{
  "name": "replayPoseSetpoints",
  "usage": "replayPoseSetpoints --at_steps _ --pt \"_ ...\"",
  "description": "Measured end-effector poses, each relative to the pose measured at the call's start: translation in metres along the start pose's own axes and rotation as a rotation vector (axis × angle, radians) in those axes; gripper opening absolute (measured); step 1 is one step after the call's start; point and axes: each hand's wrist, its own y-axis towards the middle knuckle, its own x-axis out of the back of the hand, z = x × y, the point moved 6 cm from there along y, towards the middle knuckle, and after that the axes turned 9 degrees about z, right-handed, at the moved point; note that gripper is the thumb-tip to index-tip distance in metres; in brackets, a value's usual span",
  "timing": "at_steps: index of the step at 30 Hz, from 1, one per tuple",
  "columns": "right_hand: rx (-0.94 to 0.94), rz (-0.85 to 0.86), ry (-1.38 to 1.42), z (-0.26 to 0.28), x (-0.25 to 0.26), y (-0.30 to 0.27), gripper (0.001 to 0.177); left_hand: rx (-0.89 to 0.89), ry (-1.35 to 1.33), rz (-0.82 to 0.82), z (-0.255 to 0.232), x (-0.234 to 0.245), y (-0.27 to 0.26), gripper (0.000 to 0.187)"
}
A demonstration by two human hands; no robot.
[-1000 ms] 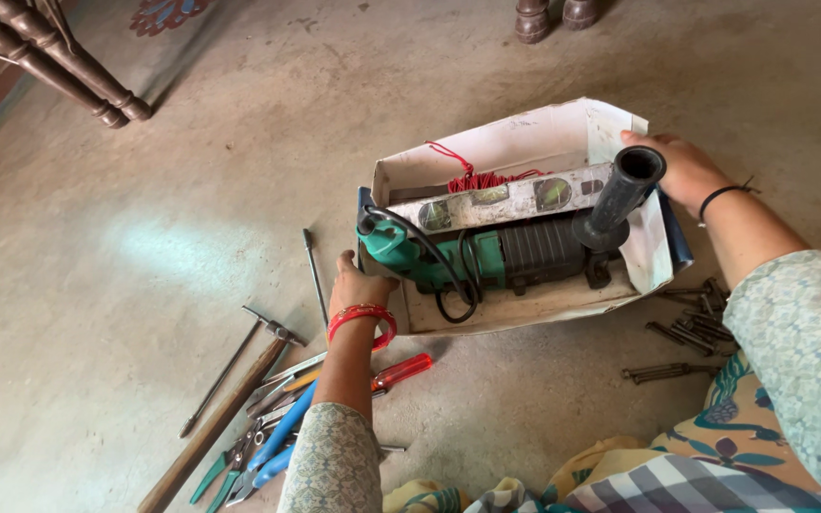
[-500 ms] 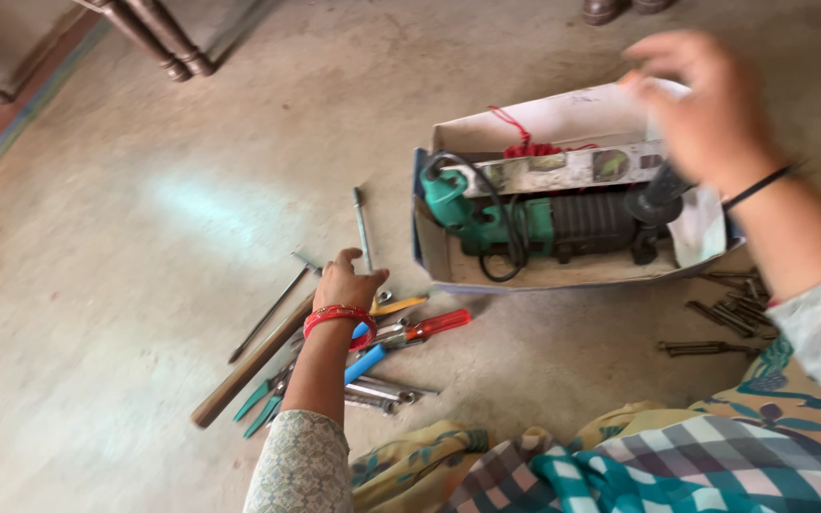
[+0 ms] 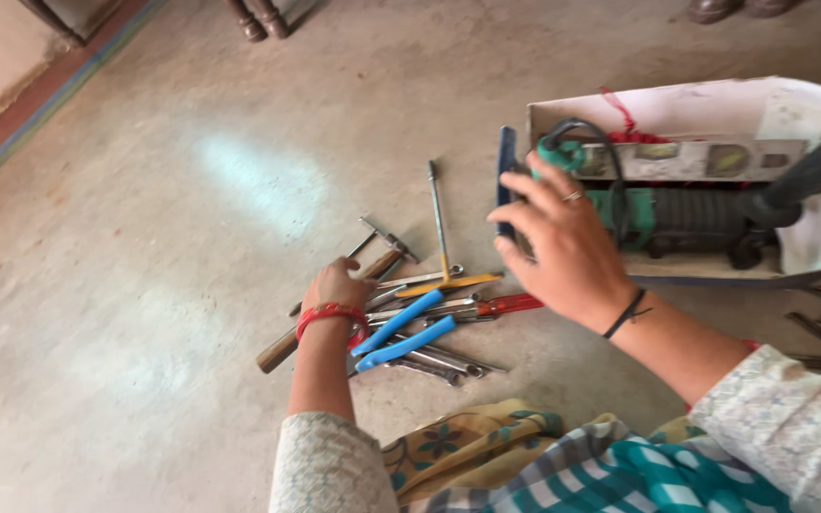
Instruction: The person sits on the floor and organizes various tools into a cardboard box. They pick up items such as a hammer, pliers, screwdrivers, and wrenches from the floor and place them into the box one by one.
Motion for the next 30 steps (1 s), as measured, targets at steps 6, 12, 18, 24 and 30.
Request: replayPoseSetpoints --at_steps 6,12,18,24,30 --pt "-0.085 0.312 0.098 0.006 -0.093 0.012 0.031 0.006 0.019 0.033 -0.003 -0.009 0.02 0.05" --pt "-0.165 0.507 0.129 -0.001 -0.162 0.004 0.033 -0.043 0.166 0.157 -0.016 -0.022 0.023 0.042" --pt "-0.217 0.649 0.173 0.0 -0.196 -0.003 0.033 -0.024 0.162 0.131 -0.007 -0.019 0.028 0.036" --pt "-0.263 0.678 0.192 0.008 -0.213 -0.006 0.035 0.081 0.166 -0.088 0.037 -0.014 0.044 0.038" --pt "-0.193 0.588 0.203 0.014 -0.21 0.0 0.039 0.261 0.22 0.06 0.07 -0.029 0.037 0.038"
